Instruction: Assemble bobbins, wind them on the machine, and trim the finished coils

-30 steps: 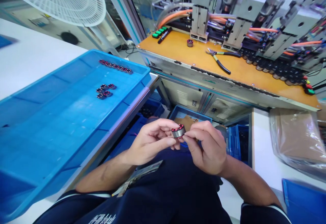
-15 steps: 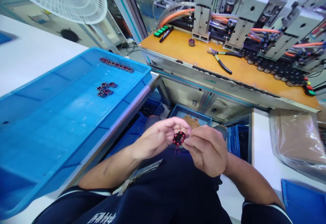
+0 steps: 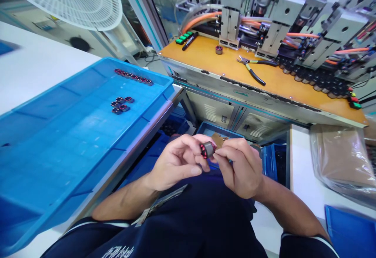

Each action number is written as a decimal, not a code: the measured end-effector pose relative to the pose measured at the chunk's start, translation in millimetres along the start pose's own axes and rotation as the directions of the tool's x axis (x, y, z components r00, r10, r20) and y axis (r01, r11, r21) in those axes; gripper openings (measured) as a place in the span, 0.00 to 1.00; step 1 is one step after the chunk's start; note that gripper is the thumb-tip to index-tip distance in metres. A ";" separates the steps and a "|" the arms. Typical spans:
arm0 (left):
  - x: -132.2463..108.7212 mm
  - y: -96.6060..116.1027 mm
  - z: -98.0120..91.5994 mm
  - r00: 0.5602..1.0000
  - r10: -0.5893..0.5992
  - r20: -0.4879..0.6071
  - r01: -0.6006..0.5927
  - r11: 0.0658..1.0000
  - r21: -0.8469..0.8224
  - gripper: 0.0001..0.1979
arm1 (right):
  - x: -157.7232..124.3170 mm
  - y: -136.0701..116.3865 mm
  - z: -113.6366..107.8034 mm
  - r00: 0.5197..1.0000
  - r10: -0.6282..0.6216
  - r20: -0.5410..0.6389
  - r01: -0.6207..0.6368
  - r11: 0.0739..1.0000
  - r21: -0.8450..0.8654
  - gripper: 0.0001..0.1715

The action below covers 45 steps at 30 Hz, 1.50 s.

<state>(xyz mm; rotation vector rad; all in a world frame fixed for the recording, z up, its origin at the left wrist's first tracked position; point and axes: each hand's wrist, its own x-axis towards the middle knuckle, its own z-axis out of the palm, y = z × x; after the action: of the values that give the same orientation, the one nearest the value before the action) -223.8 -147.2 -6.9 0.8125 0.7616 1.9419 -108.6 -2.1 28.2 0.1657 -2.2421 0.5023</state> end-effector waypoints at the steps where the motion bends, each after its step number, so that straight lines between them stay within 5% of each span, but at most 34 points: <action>1: 0.5 0.0 -0.1 0.999 0.040 0.000 -0.040 0.999 -0.020 0.14 | 0.9 -0.4 -0.8 1.000 0.009 0.005 -0.009 1.000 0.005 0.09; 4: 2.4 0.6 -0.1 0.997 0.075 -0.035 -0.079 0.991 -0.106 0.18 | 4.7 -1.1 -3.6 1.000 0.011 0.025 -0.012 1.000 0.024 0.09; 7: 5.1 0.7 0.3 0.994 -0.041 -0.099 0.025 0.988 -0.155 0.21 | 8.3 0.0 -6.2 0.998 -0.044 0.036 0.042 0.998 0.055 0.07; 11: 8.3 -1.9 -1.9 0.929 -0.358 0.096 0.366 0.926 -0.097 0.25 | 8.9 3.3 -7.8 0.991 -0.122 0.061 0.116 0.989 0.090 0.06; 13: 8.3 -3.2 -3.8 0.903 -0.400 0.157 0.413 0.909 -0.061 0.22 | 7.3 4.6 -7.6 0.988 -0.136 0.079 0.129 0.988 0.089 0.06; 18: 6.1 -4.5 -5.2 0.977 -0.211 0.034 0.212 0.977 -0.033 0.13 | 3.9 5.5 -4.9 0.997 -0.045 0.061 0.045 0.999 0.004 0.07; 25: 4.9 -5.5 -0.7 0.995 0.008 -0.097 -0.016 0.996 -0.087 0.18 | 7.9 2.3 -2.7 0.997 0.063 0.039 -0.063 0.998 -0.006 0.07; 30: 7.9 -4.6 -1.0 0.995 -0.043 -0.092 0.019 0.970 -0.241 0.19 | 9.9 3.3 -5.0 0.997 0.026 0.079 -0.035 0.993 0.112 0.07; 34: 10.8 -7.7 -5.1 0.942 -0.327 0.074 0.335 0.928 -0.163 0.23 | 10.1 5.5 -7.6 0.993 -0.040 0.114 0.023 0.989 0.146 0.06; 36: 10.3 -8.7 -7.0 0.917 -0.374 0.138 0.391 0.913 -0.121 0.20 | 9.9 5.9 -9.0 0.990 -0.048 0.133 0.030 0.990 0.140 0.06; 45: 7.9 -10.1 -4.3 0.997 -0.040 -0.068 0.037 0.998 -0.052 0.12 | 5.7 4.7 -1.7 0.992 0.112 0.054 -0.113 0.994 0.015 0.08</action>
<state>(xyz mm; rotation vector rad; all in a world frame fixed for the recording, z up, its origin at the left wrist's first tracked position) -225.4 -136.7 -15.2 0.6984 0.7599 1.9555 -112.5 3.1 32.0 0.0629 -2.3088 0.5840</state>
